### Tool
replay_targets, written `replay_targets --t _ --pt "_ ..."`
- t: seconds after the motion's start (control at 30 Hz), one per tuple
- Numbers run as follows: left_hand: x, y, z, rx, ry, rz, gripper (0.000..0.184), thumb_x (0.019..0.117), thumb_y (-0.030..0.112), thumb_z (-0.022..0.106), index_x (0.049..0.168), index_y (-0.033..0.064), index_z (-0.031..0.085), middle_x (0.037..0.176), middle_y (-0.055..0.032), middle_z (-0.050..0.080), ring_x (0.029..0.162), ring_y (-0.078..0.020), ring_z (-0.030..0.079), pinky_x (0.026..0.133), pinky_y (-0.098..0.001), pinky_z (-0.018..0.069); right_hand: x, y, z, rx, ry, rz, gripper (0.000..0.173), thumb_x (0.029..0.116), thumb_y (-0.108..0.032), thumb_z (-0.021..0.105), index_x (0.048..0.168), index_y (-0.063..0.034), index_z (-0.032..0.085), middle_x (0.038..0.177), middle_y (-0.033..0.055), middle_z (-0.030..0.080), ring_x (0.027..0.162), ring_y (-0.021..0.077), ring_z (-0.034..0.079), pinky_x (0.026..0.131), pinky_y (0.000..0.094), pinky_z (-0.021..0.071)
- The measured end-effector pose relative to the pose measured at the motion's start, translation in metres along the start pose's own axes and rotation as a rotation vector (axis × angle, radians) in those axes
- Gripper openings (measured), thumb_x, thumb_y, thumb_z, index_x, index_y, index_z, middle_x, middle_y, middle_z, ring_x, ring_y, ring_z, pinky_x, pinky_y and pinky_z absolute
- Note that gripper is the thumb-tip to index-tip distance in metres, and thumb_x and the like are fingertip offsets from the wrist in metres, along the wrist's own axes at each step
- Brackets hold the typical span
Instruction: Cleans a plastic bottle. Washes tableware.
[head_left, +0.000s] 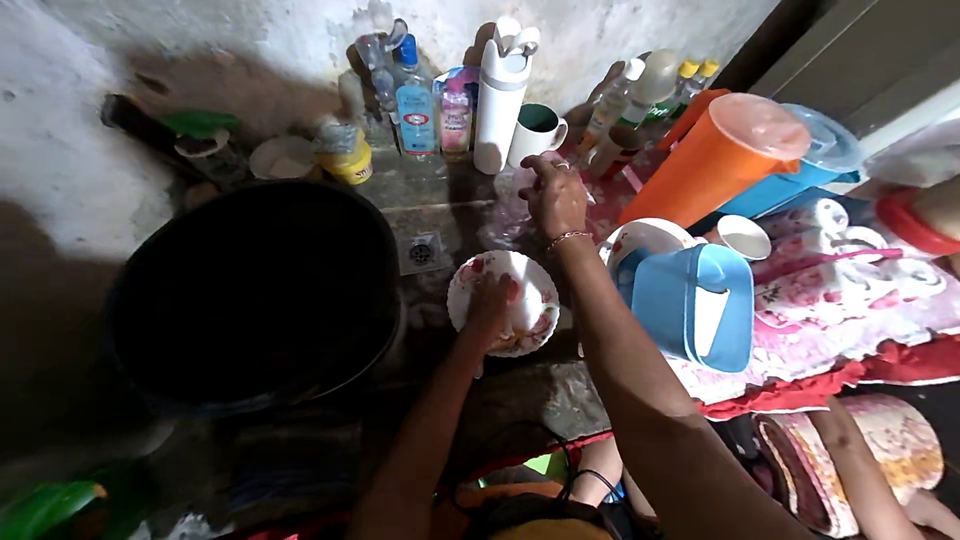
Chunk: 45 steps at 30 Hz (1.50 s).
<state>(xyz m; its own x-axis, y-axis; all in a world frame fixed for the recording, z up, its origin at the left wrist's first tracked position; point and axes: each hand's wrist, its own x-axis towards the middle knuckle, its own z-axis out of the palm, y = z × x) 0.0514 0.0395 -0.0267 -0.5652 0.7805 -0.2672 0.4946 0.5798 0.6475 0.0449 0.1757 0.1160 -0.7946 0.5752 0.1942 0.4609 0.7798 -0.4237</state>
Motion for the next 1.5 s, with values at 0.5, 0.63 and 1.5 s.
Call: replay_targets --t 0.5,0.63,1.5 --pt "-0.023 -0.041 -0.045 -0.360 0.345 -0.015 0.041 0.0988 0.007 0.063 0.137 -0.0064 0.057 0.139 -0.0252 0.058 0.130 -0.0357 0.057 0.111 -0.0484 0.0443 0.008 -0.022 -0.024 -0.085 -0.136 0.149 0.050 0.0977 -0.012 0.065 0.146 -0.0091 0.055 0.146 0.0274 0.051 0.120 0.0470 0.062 0.095 0.0624 0.0512" --pt "-0.034 -0.059 -0.052 -0.383 0.386 -0.221 0.037 0.1042 0.008 0.055 0.138 -0.0076 0.054 0.133 -0.0277 0.061 0.121 -0.0367 0.062 0.105 -0.0475 0.0493 0.003 -0.056 0.005 0.082 -0.236 -0.148 0.038 0.0981 -0.012 0.065 0.135 -0.0059 0.063 0.131 0.0262 0.062 0.115 0.0438 0.065 0.096 0.0605 0.0518" --pt "-0.045 -0.042 -0.094 -0.300 -0.038 -0.414 0.043 0.1095 0.010 0.044 0.150 -0.0037 0.045 0.148 -0.0234 0.053 0.138 -0.0339 0.052 0.117 -0.0456 0.0377 0.085 -0.092 0.214 0.088 -0.672 -0.184 0.039 0.1060 -0.012 0.053 0.144 -0.0024 0.056 0.144 0.0272 0.056 0.134 0.0459 0.053 0.111 0.0611 0.0399"
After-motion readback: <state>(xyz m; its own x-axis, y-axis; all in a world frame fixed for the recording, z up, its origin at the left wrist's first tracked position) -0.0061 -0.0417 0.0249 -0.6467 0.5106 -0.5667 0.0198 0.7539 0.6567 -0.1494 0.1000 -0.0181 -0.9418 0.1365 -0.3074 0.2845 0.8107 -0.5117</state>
